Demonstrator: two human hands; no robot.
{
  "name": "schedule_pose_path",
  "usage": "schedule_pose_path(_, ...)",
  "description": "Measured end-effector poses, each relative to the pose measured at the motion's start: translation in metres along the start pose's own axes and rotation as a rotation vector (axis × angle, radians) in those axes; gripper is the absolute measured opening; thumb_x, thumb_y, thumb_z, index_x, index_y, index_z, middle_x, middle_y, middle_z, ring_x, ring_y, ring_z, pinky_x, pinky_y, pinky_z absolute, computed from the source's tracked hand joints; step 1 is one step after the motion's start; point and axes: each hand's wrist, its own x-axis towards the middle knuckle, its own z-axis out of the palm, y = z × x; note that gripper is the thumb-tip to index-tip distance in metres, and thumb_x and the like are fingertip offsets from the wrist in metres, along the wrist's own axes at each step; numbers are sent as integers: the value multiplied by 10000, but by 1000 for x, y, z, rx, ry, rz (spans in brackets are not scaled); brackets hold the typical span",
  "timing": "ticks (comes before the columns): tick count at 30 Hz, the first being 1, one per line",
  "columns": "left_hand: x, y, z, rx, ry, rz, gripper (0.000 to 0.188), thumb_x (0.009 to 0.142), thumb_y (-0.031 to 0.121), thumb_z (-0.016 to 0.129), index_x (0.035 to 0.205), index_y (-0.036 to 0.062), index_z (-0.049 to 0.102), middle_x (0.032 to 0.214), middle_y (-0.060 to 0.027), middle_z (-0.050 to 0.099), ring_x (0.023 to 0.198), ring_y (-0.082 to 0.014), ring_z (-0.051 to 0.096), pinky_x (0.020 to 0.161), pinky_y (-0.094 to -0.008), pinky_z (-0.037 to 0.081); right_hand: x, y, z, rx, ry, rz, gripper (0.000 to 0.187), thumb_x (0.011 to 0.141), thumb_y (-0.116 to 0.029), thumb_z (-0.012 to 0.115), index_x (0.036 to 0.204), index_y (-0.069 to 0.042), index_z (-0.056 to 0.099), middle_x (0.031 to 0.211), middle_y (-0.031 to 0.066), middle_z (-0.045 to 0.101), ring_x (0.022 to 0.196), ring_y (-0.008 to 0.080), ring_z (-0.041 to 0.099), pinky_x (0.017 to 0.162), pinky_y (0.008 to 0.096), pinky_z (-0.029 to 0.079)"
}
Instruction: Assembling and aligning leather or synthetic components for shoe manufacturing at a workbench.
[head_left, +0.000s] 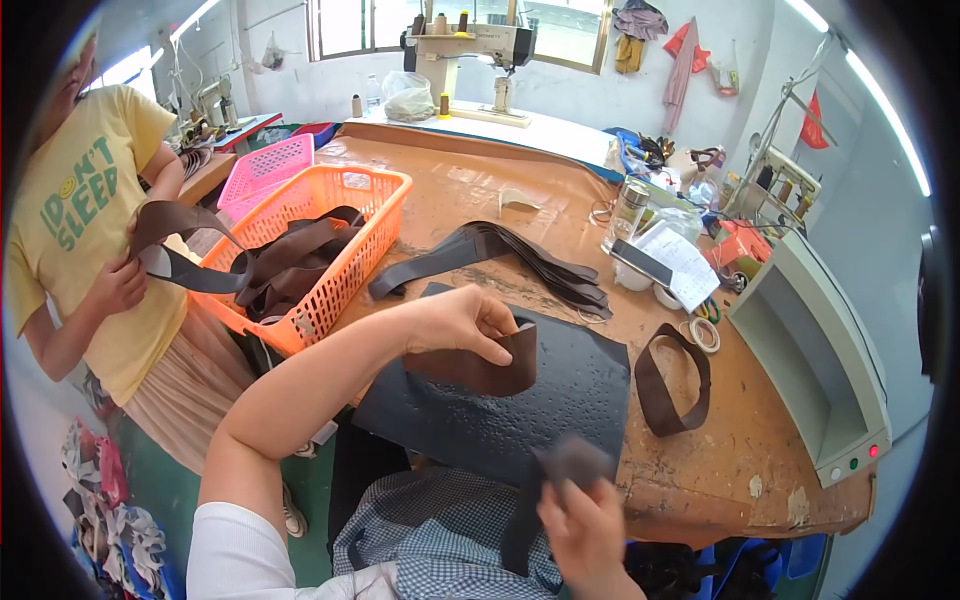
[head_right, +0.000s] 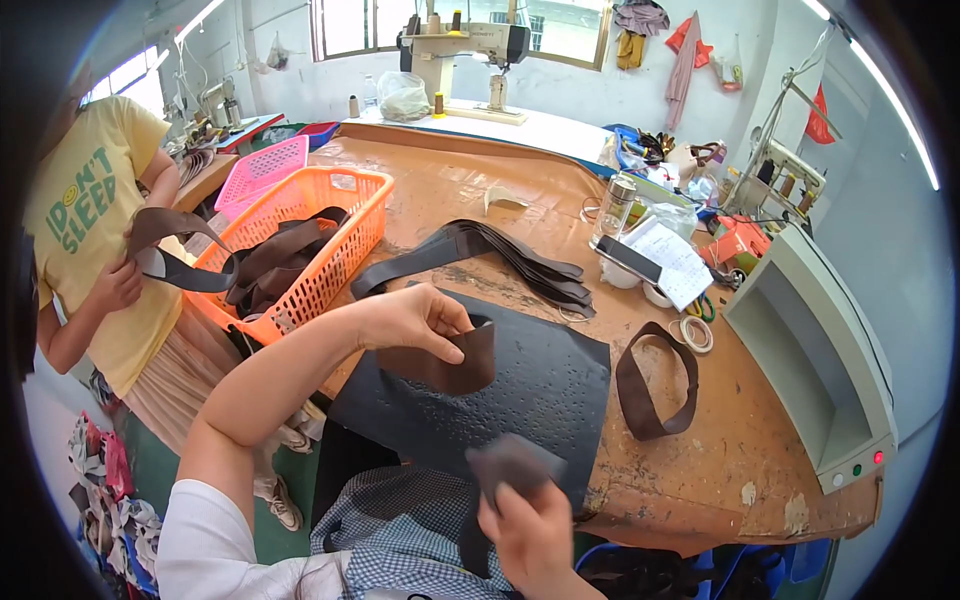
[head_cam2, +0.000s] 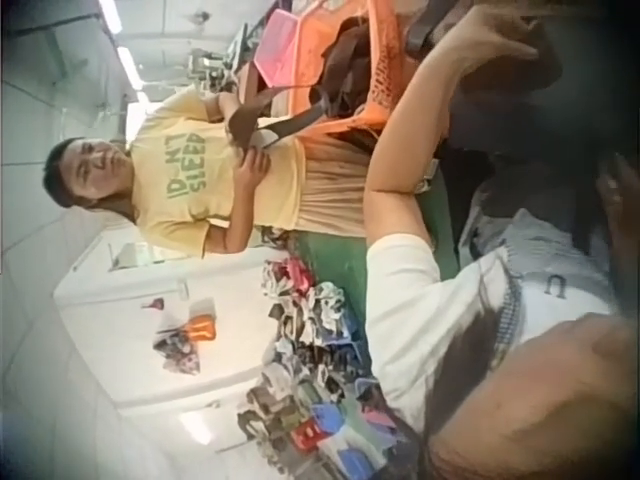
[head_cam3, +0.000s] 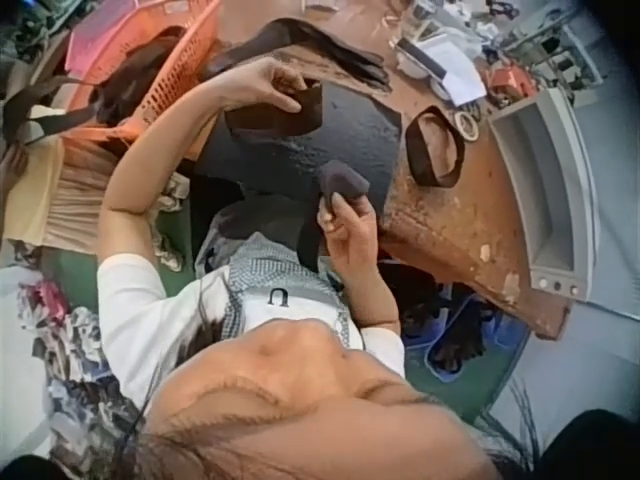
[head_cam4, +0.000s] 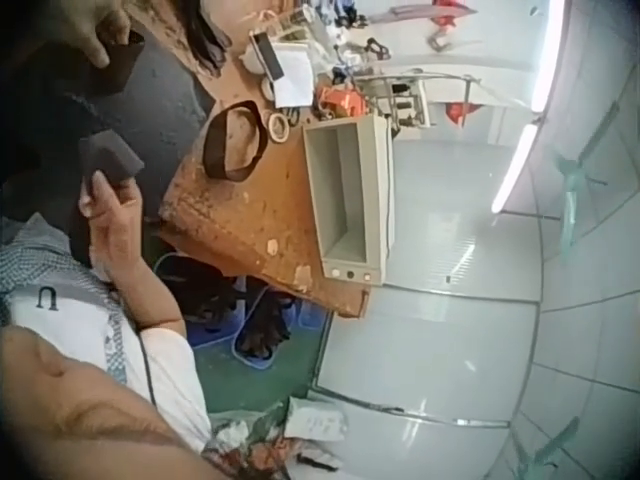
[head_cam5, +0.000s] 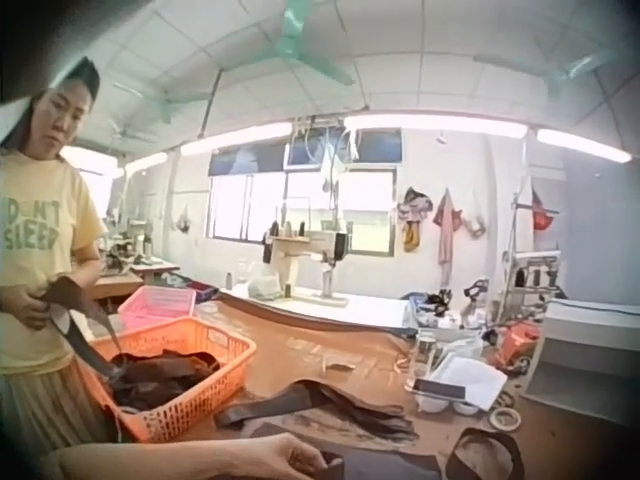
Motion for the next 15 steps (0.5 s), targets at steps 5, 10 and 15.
schedule_pose_path(5,-25,22,31,242,86,212,292,899,102,675,1150,-10,580,908,-22,562,901,-81,521,851,-259,457,71,65,-50,211,127,140,256,957,-52,585,1204,-15,529,1042,110,610,847,171,589,721,240,523)
schedule_pose_path(10,-64,36,62,420,-181,388,322,889,39,638,1204,-8,595,1064,-177,630,991,-294,624,855,-364,486,96,90,-38,345,-124,124,329,931,-139,644,1237,-53,560,1211,81,613,1124,216,596,979,383,496)
schedule_pose_path(15,-84,3,78,246,57,140,322,808,111,763,1078,-6,632,1057,-137,650,1033,-258,614,900,-340,477,94,87,-51,354,-143,109,338,896,-171,665,1205,-61,586,1185,77,622,1119,241,598,951,402,519)
